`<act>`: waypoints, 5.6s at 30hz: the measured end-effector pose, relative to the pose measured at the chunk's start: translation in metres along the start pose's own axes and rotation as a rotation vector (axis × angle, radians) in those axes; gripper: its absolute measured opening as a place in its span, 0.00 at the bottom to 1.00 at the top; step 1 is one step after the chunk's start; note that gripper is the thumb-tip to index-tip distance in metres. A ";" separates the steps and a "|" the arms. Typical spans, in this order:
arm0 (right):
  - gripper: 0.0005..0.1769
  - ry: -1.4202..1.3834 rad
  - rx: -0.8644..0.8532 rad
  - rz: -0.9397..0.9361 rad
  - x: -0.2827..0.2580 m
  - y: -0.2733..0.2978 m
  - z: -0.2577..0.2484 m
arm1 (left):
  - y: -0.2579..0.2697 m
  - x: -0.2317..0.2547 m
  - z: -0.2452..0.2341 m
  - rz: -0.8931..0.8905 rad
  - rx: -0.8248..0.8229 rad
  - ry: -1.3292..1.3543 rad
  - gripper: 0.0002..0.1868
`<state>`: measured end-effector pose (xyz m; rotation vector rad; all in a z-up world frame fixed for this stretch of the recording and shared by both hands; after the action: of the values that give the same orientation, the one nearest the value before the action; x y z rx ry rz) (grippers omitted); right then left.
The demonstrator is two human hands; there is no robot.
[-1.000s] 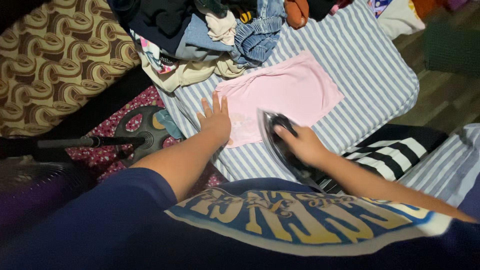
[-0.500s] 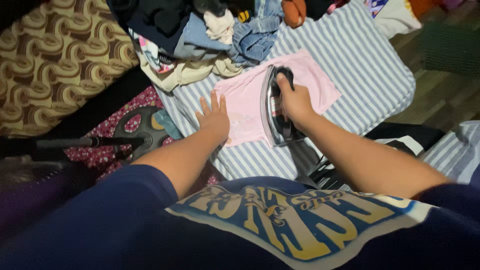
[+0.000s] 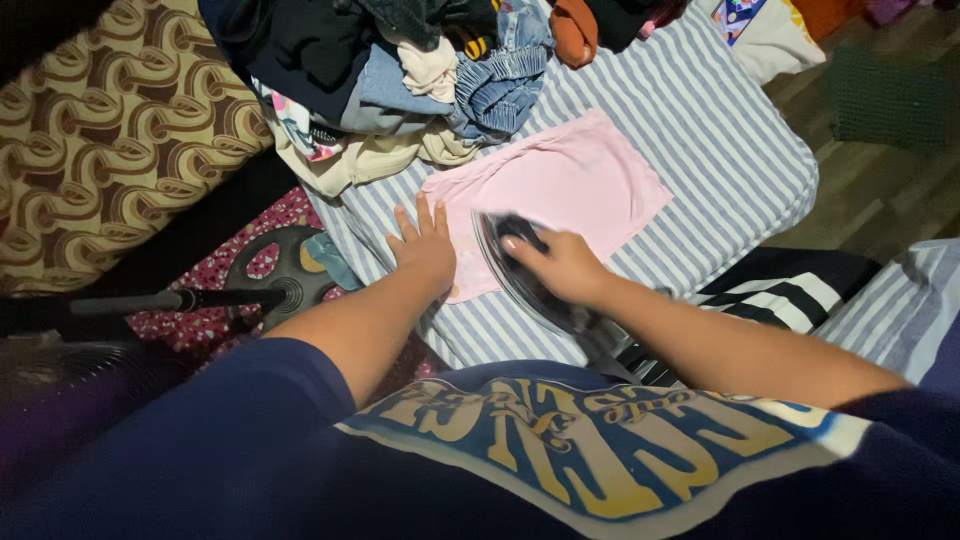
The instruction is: The person irons several garments on a striped ironing board, including a black and yellow short, an orange top, and a pink top. They smooth each item, apply the iron, and fold the garments after ironing.
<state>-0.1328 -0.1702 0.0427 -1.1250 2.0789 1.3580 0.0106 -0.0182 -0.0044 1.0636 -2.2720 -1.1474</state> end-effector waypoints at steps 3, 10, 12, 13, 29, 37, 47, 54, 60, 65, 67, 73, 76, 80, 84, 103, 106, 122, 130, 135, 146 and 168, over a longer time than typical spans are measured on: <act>0.33 -0.151 0.033 -0.022 -0.028 -0.028 -0.002 | 0.002 0.000 -0.003 -0.012 -0.016 -0.016 0.80; 0.34 -0.148 0.014 -0.002 -0.030 -0.027 -0.003 | 0.001 -0.001 -0.002 -0.012 -0.022 -0.012 0.81; 0.36 -0.064 0.011 0.015 -0.012 -0.010 -0.001 | -0.001 -0.003 0.000 -0.006 -0.014 -0.007 0.81; 0.37 -0.020 0.011 0.023 -0.001 0.000 -0.001 | -0.002 -0.004 0.000 0.006 -0.007 0.003 0.81; 0.36 -0.564 0.543 0.145 0.028 -0.055 -0.074 | -0.003 -0.004 0.007 0.019 0.047 -0.002 0.82; 0.35 -0.430 0.435 0.219 0.037 0.031 -0.021 | -0.005 -0.005 0.002 0.015 -0.011 -0.003 0.82; 0.30 -0.471 0.592 0.080 0.018 -0.026 -0.067 | -0.008 0.000 0.004 -0.027 -0.027 -0.025 0.84; 0.35 -0.348 0.389 0.129 0.046 -0.012 -0.069 | -0.002 -0.002 0.001 -0.016 -0.031 -0.012 0.83; 0.35 -0.123 0.517 0.165 0.074 0.033 -0.050 | -0.004 -0.004 0.001 0.003 -0.016 0.007 0.82; 0.37 -0.051 0.583 0.117 0.055 -0.001 -0.078 | -0.005 -0.002 0.002 -0.022 -0.031 -0.003 0.83; 0.37 -0.109 0.532 0.165 0.044 -0.024 -0.094 | -0.005 -0.002 0.000 -0.016 -0.031 0.003 0.83; 0.39 -0.001 0.439 0.144 0.059 -0.023 -0.121 | -0.005 -0.003 0.001 -0.009 -0.002 0.003 0.83; 0.40 -0.015 0.464 0.235 0.096 0.015 -0.123 | -0.006 -0.003 0.005 0.004 0.018 0.000 0.82; 0.41 -0.067 0.469 0.261 0.128 0.040 -0.127 | -0.007 -0.003 0.006 0.002 0.026 -0.005 0.82; 0.37 0.094 0.403 0.036 0.116 0.013 -0.142 | -0.008 -0.003 0.006 0.001 0.016 0.010 0.82; 0.31 0.100 0.022 0.069 0.096 0.018 -0.135 | -0.002 -0.008 0.005 0.057 0.056 0.090 0.81; 0.34 0.305 -0.146 -0.004 0.059 -0.004 -0.112 | -0.003 -0.008 0.006 0.060 0.053 0.100 0.81; 0.32 0.109 -0.202 0.043 0.027 0.028 -0.049 | -0.005 -0.012 0.007 0.081 0.059 0.104 0.83; 0.35 0.154 -0.132 0.025 0.004 -0.001 -0.036 | -0.005 -0.009 0.004 0.061 0.062 0.096 0.85; 0.36 0.058 -0.098 -0.035 -0.036 -0.045 -0.020 | -0.003 -0.010 0.000 0.046 0.066 0.109 0.85; 0.37 0.208 -0.191 0.048 0.015 0.030 -0.026 | -0.023 -0.071 0.037 0.533 0.489 0.564 0.47; 0.37 0.213 -0.266 -0.246 -0.024 0.020 0.020 | -0.037 -0.075 0.018 0.269 0.764 0.963 0.19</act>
<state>-0.1363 -0.1390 0.0617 -1.6419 1.8547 1.4756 0.0648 0.0348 -0.0449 1.1366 -1.8959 0.3812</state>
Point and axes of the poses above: each hand's wrist, its own y-axis away from the middle knuckle, its own z-axis out of the palm, x = y × z, the point moved 2 cm from there along -y, towards the middle knuckle, and after that the axes turned 12 degrees about -x, right-handed, at the moved point
